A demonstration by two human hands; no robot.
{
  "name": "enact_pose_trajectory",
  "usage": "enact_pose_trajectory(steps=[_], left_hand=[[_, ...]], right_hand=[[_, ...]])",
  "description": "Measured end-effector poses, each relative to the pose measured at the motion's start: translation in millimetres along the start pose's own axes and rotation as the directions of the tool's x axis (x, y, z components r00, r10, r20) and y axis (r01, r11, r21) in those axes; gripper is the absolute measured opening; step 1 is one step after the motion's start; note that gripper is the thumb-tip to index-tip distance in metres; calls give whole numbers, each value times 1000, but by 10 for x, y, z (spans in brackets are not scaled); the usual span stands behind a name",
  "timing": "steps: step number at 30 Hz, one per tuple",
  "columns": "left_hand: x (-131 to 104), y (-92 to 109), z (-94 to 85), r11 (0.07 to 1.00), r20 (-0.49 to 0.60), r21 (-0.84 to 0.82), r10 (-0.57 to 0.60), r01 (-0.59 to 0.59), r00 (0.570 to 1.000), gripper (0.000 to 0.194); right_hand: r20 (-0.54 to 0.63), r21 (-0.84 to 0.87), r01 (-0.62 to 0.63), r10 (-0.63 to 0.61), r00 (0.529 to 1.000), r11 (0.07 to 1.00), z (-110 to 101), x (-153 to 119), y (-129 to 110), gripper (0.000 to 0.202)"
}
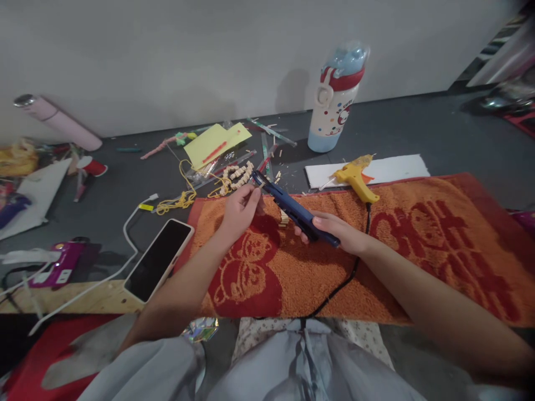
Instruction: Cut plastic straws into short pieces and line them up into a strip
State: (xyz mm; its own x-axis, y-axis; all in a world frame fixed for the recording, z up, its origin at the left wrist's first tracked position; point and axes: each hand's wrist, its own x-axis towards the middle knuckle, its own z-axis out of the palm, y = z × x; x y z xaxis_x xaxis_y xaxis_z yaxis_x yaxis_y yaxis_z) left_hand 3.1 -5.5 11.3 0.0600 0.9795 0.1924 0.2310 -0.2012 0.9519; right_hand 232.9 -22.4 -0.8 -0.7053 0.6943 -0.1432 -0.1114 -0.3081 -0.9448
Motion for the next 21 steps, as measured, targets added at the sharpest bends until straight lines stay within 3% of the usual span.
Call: enact_pose_trajectory(steps=[21], left_hand=[[-3,38,18,999,1,8,-39,39,999,45]], right_hand=[[3,-37,-3,3,1000,999,13,-2,-30,47]])
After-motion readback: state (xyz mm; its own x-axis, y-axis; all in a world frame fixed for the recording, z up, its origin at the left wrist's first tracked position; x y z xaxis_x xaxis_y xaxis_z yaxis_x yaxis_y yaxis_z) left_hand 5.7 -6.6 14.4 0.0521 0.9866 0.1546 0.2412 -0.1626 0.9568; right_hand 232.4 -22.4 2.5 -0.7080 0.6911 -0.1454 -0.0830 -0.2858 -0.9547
